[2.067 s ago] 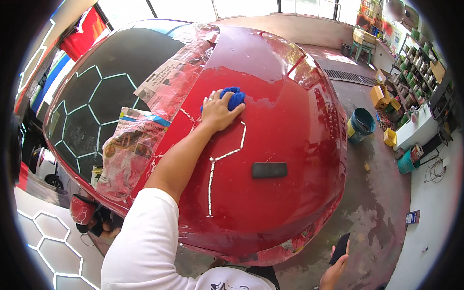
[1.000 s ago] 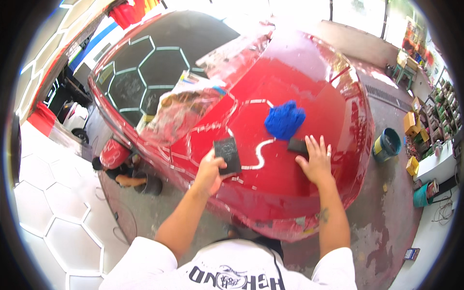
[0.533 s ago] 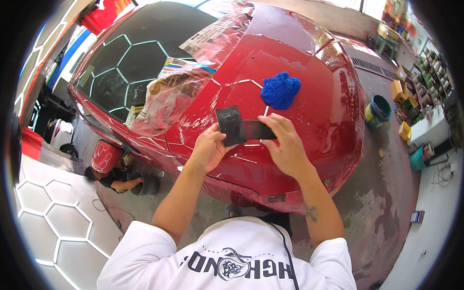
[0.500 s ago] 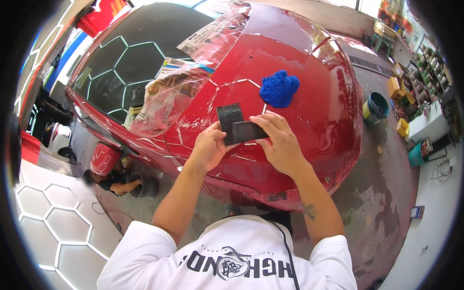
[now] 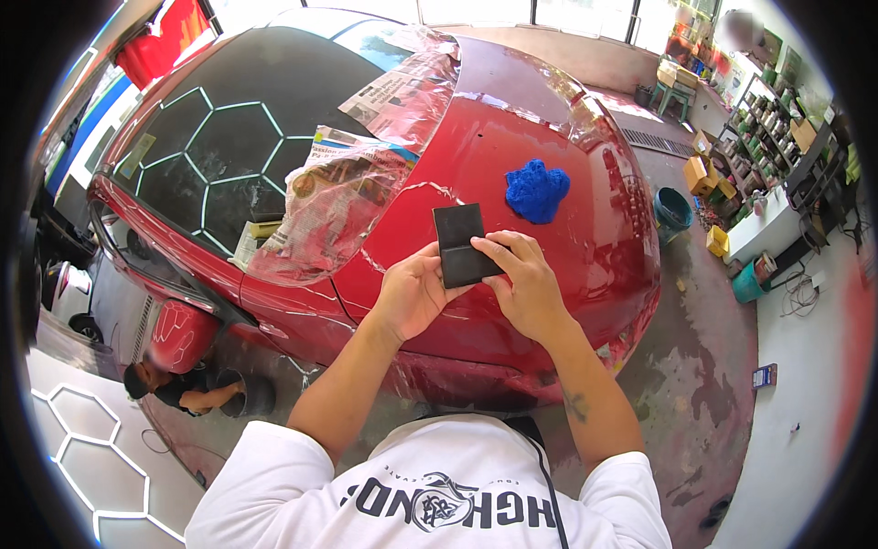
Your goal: The person applies a transparent protective film to the hood of a red car. They use a blue microfiber cloth to smooth the film and a black squeegee to press it down and remove air bubbles. Newspaper is placed on the windshield to protect it during the process.
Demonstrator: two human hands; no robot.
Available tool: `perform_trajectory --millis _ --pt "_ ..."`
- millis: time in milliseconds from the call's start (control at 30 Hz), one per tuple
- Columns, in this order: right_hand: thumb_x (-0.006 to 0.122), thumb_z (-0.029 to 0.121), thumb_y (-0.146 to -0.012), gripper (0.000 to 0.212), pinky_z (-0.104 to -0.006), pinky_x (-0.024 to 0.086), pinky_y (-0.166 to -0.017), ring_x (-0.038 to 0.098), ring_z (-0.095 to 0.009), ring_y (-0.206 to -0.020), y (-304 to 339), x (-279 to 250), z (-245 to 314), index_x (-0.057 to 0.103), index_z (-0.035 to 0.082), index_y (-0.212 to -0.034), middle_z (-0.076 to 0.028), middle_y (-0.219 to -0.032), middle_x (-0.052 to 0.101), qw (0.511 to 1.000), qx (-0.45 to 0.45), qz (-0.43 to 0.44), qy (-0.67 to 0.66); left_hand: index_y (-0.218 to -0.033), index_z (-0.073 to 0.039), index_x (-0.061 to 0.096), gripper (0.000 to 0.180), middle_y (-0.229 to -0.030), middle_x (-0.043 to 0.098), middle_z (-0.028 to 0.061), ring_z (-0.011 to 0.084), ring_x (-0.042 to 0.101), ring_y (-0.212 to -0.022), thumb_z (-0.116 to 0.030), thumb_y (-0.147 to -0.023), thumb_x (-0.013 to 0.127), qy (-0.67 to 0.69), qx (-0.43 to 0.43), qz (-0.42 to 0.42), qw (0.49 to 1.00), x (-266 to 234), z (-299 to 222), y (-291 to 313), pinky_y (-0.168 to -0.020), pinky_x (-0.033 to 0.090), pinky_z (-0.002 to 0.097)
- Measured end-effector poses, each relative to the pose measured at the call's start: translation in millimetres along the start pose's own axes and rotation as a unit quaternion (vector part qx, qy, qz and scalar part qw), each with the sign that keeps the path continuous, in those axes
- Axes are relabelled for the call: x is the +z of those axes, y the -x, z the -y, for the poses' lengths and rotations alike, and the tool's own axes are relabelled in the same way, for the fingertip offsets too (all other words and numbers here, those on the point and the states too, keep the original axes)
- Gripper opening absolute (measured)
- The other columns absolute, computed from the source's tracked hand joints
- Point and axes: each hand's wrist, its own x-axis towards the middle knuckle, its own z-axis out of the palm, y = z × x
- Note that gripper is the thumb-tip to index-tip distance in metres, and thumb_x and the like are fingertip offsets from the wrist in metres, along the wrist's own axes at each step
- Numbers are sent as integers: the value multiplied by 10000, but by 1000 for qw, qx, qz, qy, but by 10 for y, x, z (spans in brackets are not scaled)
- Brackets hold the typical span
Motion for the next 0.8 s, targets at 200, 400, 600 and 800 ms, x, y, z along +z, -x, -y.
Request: perform_trajectory --millis 200,400,600,800 --pt "827 -42 -857 649 -482 537 -1159 602 -362 -1372 -28 127 149 714 141 -1469 -114 -1434 660 1000 12 -3 15 -1637 36 460 521 -1525 666 174 269 669 -1404 -163 -1184 298 16 -9 30 999 -191 -44 49 -1225 533 476" --pt "838 -36 -834 657 -479 547 -1139 619 -363 -1344 -85 190 122 735 146 -1458 -117 -1413 672 1000 -1 -5 26 -1628 32 455 507 -1532 638 172 264 656 -1401 -120 -1178 278 35 -19 35 999 -256 -76 63 -1231 519 487" --pt "856 -12 -804 642 -476 561 -1115 646 -367 -1307 -36 169 63 774 169 -1414 -133 -1400 676 998 -10 13 62 -1607 38 499 491 -1477 693 139 224 688 -1351 -193 -1179 427 -18 -5 31 999 -374 25 58 -1192 539 430" --pt "1021 226 -709 909 -515 536 -1144 634 -394 -1360 155 139 16 651 206 -1539 -126 -1465 667 997 24 -9 68 -1524 6 586 543 -1223 738 58 94 702 -1074 91 -1001 704 -394 63 -9 917 -315 235 51 -919 578 286"
